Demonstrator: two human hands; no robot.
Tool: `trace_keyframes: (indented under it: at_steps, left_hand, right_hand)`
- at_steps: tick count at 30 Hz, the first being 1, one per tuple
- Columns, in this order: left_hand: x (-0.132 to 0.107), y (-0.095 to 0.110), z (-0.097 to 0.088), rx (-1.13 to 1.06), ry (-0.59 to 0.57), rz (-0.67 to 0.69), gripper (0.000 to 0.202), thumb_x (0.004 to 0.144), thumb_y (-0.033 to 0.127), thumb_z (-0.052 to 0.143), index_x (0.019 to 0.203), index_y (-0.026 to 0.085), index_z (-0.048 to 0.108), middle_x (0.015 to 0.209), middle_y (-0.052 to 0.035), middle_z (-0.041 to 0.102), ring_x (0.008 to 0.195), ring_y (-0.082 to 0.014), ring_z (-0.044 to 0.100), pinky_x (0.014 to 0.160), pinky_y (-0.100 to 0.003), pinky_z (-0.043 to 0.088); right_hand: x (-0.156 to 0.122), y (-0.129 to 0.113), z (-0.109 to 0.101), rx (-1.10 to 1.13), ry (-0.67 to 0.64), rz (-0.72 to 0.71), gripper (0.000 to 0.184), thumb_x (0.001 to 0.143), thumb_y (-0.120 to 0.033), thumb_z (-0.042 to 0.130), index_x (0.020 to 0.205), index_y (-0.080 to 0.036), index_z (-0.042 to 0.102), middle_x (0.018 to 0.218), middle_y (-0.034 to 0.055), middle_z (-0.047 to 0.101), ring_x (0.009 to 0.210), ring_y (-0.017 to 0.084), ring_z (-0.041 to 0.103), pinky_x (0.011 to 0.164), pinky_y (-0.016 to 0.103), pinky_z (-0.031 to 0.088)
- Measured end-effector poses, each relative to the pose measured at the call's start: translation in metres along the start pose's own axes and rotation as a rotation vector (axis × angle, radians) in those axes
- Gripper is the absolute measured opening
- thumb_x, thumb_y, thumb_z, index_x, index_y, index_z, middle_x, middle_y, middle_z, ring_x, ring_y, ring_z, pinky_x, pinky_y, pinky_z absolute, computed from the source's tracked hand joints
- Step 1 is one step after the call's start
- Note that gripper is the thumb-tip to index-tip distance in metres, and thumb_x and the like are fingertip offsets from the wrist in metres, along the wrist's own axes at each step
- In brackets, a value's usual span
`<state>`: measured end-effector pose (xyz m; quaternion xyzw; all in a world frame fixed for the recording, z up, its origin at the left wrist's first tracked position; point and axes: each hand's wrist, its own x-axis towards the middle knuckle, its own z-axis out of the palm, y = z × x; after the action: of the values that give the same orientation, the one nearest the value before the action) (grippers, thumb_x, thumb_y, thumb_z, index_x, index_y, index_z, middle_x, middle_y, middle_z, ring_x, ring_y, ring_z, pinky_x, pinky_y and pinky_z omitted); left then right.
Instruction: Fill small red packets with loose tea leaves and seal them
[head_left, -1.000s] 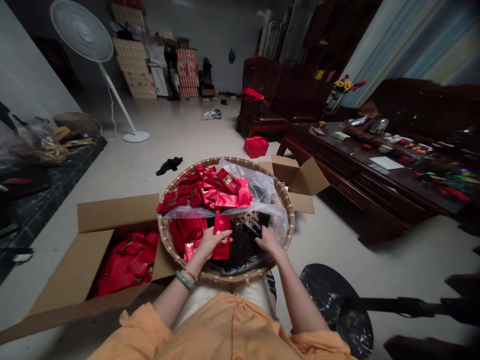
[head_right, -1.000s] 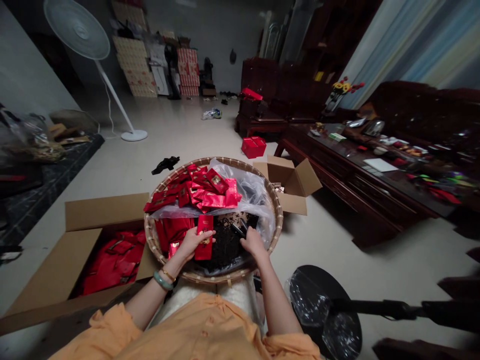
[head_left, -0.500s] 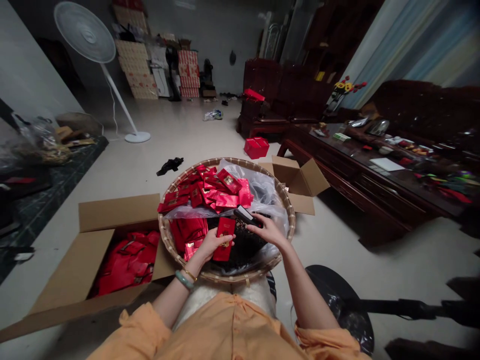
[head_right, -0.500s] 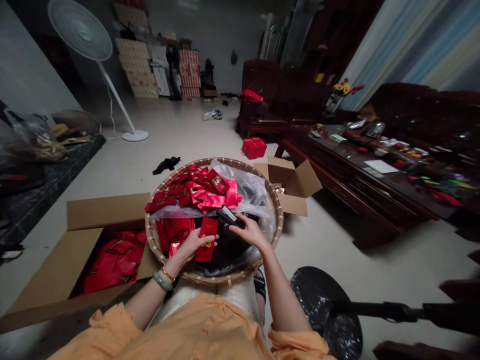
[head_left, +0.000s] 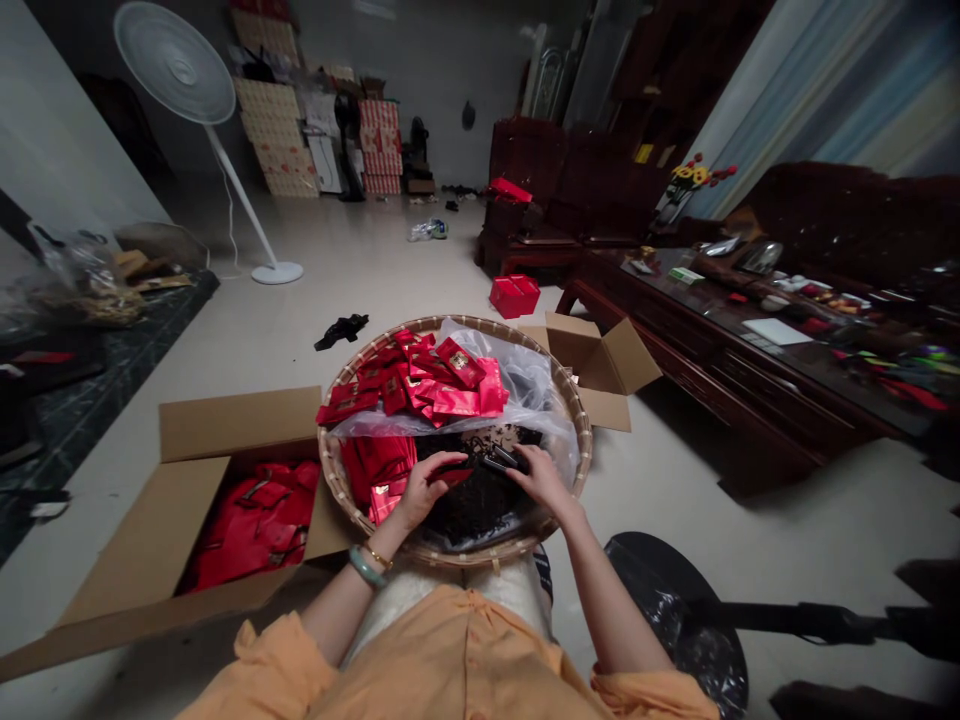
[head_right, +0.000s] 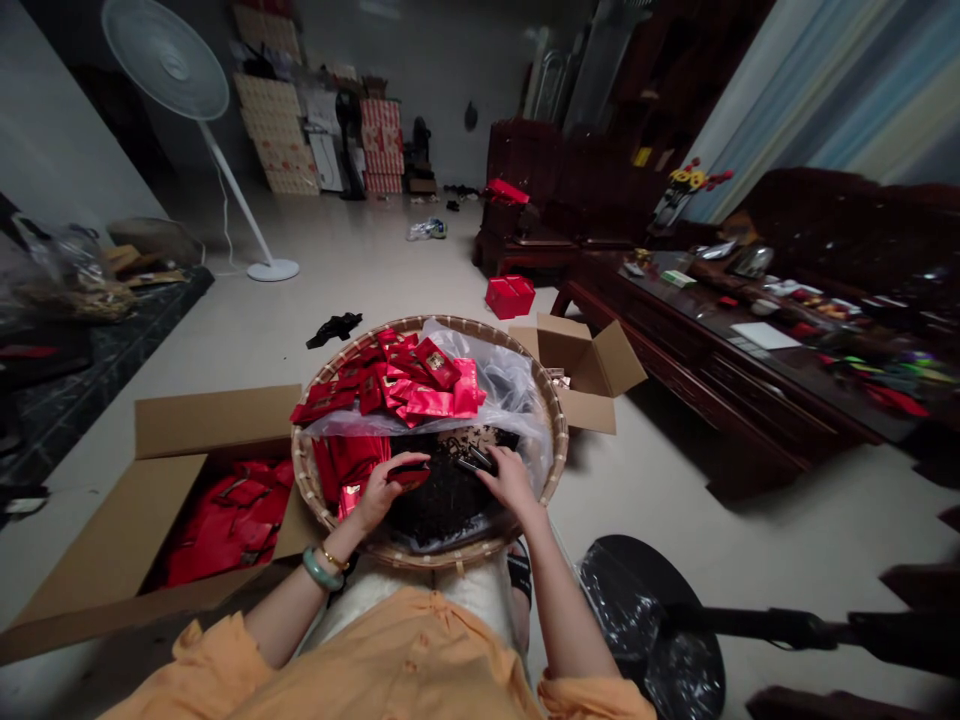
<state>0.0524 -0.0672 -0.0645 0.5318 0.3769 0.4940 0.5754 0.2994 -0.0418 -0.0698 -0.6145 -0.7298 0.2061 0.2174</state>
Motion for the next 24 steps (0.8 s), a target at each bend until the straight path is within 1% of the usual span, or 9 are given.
trace_keyframes:
  at_steps: [3,5,7,9,14,16,19,21,24]
  left_hand:
    - [0.000,0.001,0.004,-0.023,0.025,-0.081,0.072,0.063,0.077,0.048,0.099,0.017,0.068,0.109,-0.0108,0.065,0.106,-0.0272,0.056,0.091,-0.032,0.044]
    - [0.002,-0.001,0.007,-0.017,0.082,-0.123,0.065,0.070,0.073,0.045,0.095,0.018,0.068,0.106,-0.0092,0.066,0.105,-0.0255,0.057,0.090,-0.031,0.045]
    - [0.003,-0.005,0.009,0.016,0.133,-0.119,0.058,0.075,0.068,0.045,0.092,0.017,0.068,0.102,-0.0081,0.067,0.102,-0.0239,0.057,0.090,-0.029,0.044]
    - [0.005,-0.008,0.009,0.057,0.131,-0.086,0.054,0.077,0.064,0.045,0.092,0.017,0.068,0.099,-0.0075,0.068,0.100,-0.0227,0.058,0.090,-0.028,0.044]
    - [0.007,-0.015,0.006,0.076,0.111,-0.059,0.055,0.079,0.064,0.043,0.095,0.016,0.066,0.097,-0.0072,0.068,0.096,-0.0214,0.059,0.088,-0.029,0.044]
    - [0.011,-0.017,0.007,0.063,0.129,-0.093,0.057,0.077,0.065,0.044,0.093,0.015,0.066,0.093,-0.0075,0.068,0.093,-0.0218,0.060,0.085,-0.030,0.046]
    - [0.018,-0.017,0.010,0.036,0.145,-0.192,0.060,0.075,0.067,0.045,0.091,0.013,0.065,0.086,-0.0084,0.068,0.088,-0.0230,0.061,0.078,-0.031,0.048]
    - [0.022,-0.011,0.012,0.041,0.155,-0.162,0.057,0.076,0.064,0.048,0.096,0.013,0.064,0.096,-0.0090,0.067,0.096,-0.0232,0.059,0.083,-0.031,0.047]
    - [0.028,0.006,0.014,0.132,0.113,0.026,0.044,0.078,0.049,0.056,0.112,0.020,0.060,0.118,-0.0067,0.059,0.115,-0.0206,0.050,0.100,-0.031,0.035]
  right_hand:
    - [-0.004,-0.039,-0.016,0.206,0.194,-0.317,0.030,0.081,-0.030,0.057,0.110,-0.023,0.061,0.107,0.0089,0.063,0.104,0.024,0.053,0.091,0.040,0.041]
    - [-0.007,-0.064,-0.022,0.224,0.174,-0.534,0.028,0.081,-0.030,0.059,0.109,-0.025,0.061,0.101,0.0070,0.064,0.100,0.023,0.052,0.090,0.042,0.041]
    - [-0.010,-0.082,-0.022,0.156,0.147,-0.668,0.023,0.082,-0.030,0.058,0.104,-0.026,0.063,0.097,0.0065,0.063,0.098,0.023,0.050,0.086,0.041,0.042]
    - [-0.011,-0.090,-0.017,0.067,0.158,-0.691,0.019,0.083,-0.031,0.056,0.099,-0.024,0.064,0.094,0.0077,0.061,0.094,0.023,0.048,0.082,0.039,0.043]
    - [-0.007,-0.092,-0.007,-0.053,0.150,-0.610,0.021,0.084,-0.031,0.055,0.098,-0.017,0.060,0.089,0.0091,0.058,0.090,0.023,0.045,0.077,0.037,0.042]
    - [-0.003,-0.091,-0.008,-0.086,0.128,-0.598,0.016,0.083,-0.030,0.056,0.092,-0.018,0.060,0.088,0.0089,0.058,0.090,0.023,0.045,0.077,0.037,0.042]
    - [0.006,-0.088,-0.010,-0.115,0.090,-0.602,0.013,0.082,-0.032,0.058,0.082,-0.019,0.061,0.086,0.0084,0.058,0.091,0.024,0.045,0.079,0.037,0.040]
    - [0.013,-0.086,-0.010,-0.117,0.064,-0.587,0.012,0.083,-0.031,0.057,0.080,-0.020,0.061,0.083,0.0076,0.059,0.093,0.023,0.047,0.081,0.037,0.038]
    - [0.022,-0.081,-0.011,-0.098,0.007,-0.553,0.010,0.085,-0.026,0.055,0.086,-0.021,0.063,0.084,0.0058,0.062,0.089,0.020,0.052,0.082,0.035,0.037]
